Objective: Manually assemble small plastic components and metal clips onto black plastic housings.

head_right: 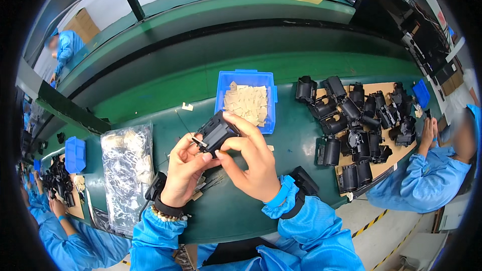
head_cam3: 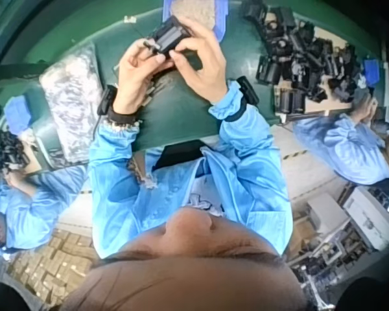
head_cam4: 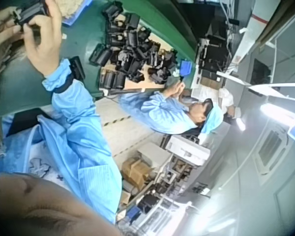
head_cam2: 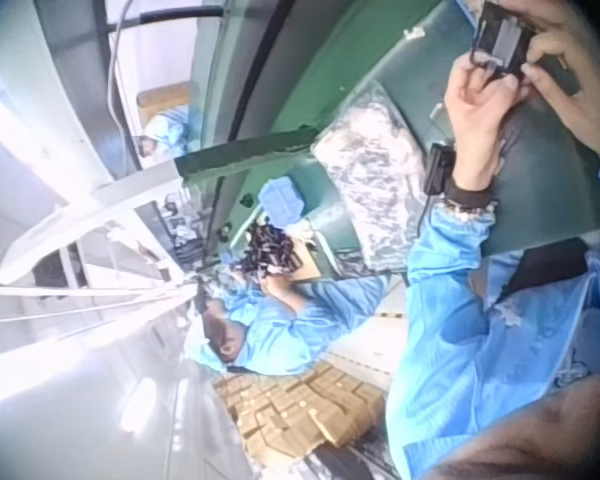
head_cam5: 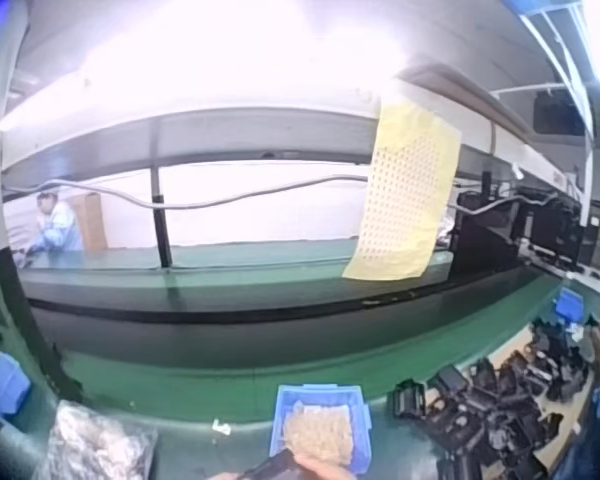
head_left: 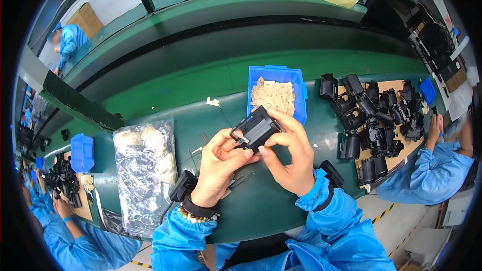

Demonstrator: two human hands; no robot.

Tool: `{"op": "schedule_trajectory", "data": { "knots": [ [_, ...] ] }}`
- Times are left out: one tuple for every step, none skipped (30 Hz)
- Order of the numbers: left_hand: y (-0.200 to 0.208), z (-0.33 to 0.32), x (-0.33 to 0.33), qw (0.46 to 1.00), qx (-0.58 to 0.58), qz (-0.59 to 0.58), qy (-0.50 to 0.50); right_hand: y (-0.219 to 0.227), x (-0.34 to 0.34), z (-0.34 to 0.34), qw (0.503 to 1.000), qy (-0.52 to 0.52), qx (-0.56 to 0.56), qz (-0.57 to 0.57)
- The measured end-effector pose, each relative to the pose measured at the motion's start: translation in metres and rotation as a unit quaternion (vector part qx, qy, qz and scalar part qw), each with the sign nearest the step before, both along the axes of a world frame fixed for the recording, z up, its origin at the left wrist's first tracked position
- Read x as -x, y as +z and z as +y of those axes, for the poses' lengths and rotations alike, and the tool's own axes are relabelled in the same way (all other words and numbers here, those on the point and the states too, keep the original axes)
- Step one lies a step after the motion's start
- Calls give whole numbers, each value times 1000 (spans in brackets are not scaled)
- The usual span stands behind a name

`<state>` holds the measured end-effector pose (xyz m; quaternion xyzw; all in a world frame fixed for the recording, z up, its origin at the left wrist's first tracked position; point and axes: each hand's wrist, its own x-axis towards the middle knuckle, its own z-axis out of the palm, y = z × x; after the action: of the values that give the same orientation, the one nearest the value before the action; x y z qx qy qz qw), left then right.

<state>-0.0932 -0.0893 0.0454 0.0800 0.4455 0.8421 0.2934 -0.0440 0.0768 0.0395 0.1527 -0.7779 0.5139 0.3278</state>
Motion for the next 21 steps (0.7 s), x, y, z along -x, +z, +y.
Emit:
{"op": "schedule_trajectory", "data": {
  "knots": [
    [-1, 1, 0, 1000, 2, 1, 8, 3, -2, 0, 1000, -20, -9, -18],
    [-3, 1, -1, 1000, 3, 3, 16, 5, -3, -1, 998, -40, -19, -36],
    [-2, 1, -1, 1000, 2, 2, 16, 4, -3, -1, 998, -40, -20, -37],
    [-2, 1, -1, 1000, 7, 1, 17, 3, -3, -2, 998, -46, -7, -36],
    [-2, 1, -1, 1000, 13, 1, 18, 3, -3, -3, 998, -52, 6, -36],
    [-2, 2, -2, 1000, 12, 0, 18, 1, -3, -4, 998, -52, 4, -37],
    [-3, 2, -2, 1000, 13, -1, 17, -1, -3, -5, 997, -58, 23, -38],
    [-3, 3, -2, 1000, 14, -1, 15, -2, -3, -6, 996, -64, 42, -39],
    [-4, 3, -3, 1000, 14, -3, 16, -2, -3, -7, 996, -63, 42, -41],
    [-5, 3, -3, 1000, 15, -5, 16, -3, -3, -7, 996, -65, 50, -43],
    [-5, 3, -3, 1000, 15, -7, 16, -3, -3, -7, 995, -67, 59, -45],
    [-6, 3, -3, 1000, 15, -8, 16, -3, -3, -8, 995, -66, 59, -46],
    [-6, 2, -3, 1000, 17, -10, 17, -3, -3, -8, 995, -71, 57, -43],
    [-6, 2, -3, 1000, 19, -13, 18, -2, -3, -8, 995, -75, 56, -40],
    [-6, 2, -3, 1000, 18, -14, 18, -3, -3, -8, 995, -75, 56, -41],
    [-6, 2, -3, 1000, 17, -16, 19, -3, -3, -9, 995, -77, 58, -40],
    [-6, 3, -3, 1000, 16, -18, 20, -3, -3, -9, 994, -78, 61, -39],
    [-5, 3, -3, 1000, 16, -18, 20, -3, -3, -9, 994, -78, 61, -39],
    [-5, 3, -3, 1000, 15, -20, 19, -2, -3, -9, 994, -81, 58, -37],
    [-5, 4, -3, 1000, 14, -21, 18, -2, -3, -8, 994, -83, 56, -35],
    [-5, 3, -3, 999, 15, -21, 18, -2, -3, -9, 994, -83, 56, -36]
  ]
}}
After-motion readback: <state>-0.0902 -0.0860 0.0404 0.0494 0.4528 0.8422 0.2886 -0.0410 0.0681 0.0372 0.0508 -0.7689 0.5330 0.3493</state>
